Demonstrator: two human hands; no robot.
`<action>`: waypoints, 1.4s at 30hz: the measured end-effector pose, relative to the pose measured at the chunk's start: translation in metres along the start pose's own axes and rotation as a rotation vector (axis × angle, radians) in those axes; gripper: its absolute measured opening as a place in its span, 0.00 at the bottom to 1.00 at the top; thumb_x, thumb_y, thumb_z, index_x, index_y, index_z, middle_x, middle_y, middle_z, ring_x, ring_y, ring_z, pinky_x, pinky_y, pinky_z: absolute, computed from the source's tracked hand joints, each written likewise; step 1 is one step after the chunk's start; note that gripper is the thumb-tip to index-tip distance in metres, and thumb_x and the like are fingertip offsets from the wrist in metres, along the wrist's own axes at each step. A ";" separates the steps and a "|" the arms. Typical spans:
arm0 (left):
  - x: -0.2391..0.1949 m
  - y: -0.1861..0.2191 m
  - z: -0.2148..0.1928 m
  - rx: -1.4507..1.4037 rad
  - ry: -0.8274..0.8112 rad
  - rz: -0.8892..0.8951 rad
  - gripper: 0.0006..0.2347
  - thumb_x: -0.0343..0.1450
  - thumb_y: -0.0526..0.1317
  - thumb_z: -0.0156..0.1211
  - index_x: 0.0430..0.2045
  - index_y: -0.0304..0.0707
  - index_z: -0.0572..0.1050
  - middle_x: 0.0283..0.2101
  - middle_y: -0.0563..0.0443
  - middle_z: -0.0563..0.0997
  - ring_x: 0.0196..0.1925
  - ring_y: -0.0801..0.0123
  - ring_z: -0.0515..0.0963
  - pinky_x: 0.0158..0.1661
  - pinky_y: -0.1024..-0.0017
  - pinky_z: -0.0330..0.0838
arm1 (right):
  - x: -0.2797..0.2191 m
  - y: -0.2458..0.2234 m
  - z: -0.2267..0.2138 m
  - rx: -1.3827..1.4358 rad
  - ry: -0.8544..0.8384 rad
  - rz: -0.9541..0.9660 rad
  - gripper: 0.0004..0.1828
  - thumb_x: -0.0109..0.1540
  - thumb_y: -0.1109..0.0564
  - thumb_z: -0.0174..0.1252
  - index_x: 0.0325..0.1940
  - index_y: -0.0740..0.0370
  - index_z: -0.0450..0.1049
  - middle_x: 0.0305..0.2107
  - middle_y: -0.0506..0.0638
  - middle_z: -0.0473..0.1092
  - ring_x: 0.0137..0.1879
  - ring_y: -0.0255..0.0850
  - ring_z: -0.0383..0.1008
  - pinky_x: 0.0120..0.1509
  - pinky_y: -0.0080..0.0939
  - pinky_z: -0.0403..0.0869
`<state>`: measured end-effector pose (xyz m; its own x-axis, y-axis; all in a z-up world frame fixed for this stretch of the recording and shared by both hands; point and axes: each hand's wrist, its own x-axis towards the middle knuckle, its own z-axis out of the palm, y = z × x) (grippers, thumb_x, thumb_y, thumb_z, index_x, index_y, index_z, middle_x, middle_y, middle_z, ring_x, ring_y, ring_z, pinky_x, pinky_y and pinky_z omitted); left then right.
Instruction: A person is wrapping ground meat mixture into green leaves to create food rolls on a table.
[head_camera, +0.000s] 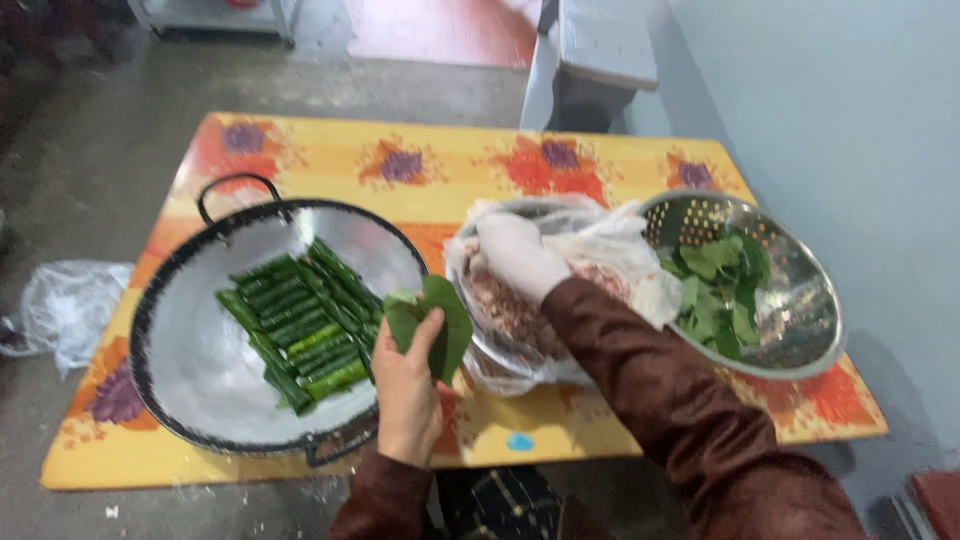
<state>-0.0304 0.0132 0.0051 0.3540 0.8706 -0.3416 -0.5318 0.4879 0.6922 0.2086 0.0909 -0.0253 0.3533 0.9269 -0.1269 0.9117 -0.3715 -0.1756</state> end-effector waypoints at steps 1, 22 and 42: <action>0.000 -0.003 -0.002 -0.006 -0.010 0.019 0.11 0.66 0.30 0.62 0.41 0.33 0.74 0.44 0.39 0.82 0.43 0.56 0.82 0.47 0.61 0.79 | 0.002 0.005 0.021 -0.005 0.019 -0.010 0.24 0.43 0.56 0.71 0.44 0.42 0.81 0.35 0.49 0.79 0.45 0.47 0.81 0.50 0.47 0.77; 0.039 -0.006 0.006 -0.181 0.085 -0.078 0.15 0.62 0.22 0.66 0.42 0.21 0.76 0.41 0.24 0.83 0.39 0.36 0.82 0.43 0.47 0.79 | -0.013 -0.012 0.062 -0.019 0.229 0.213 0.18 0.60 0.46 0.50 0.51 0.51 0.64 0.48 0.59 0.68 0.55 0.58 0.69 0.59 0.56 0.70; 0.025 0.000 0.001 -0.187 0.137 -0.087 0.16 0.63 0.23 0.65 0.46 0.23 0.77 0.43 0.25 0.83 0.42 0.38 0.81 0.45 0.47 0.78 | 0.015 -0.024 0.059 -0.221 0.241 0.271 0.14 0.66 0.43 0.49 0.53 0.47 0.65 0.44 0.54 0.73 0.50 0.50 0.72 0.59 0.52 0.63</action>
<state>-0.0207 0.0351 -0.0025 0.3042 0.8191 -0.4863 -0.6415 0.5535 0.5311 0.1796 0.1101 -0.0805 0.6015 0.7930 0.0969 0.7928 -0.6074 0.0495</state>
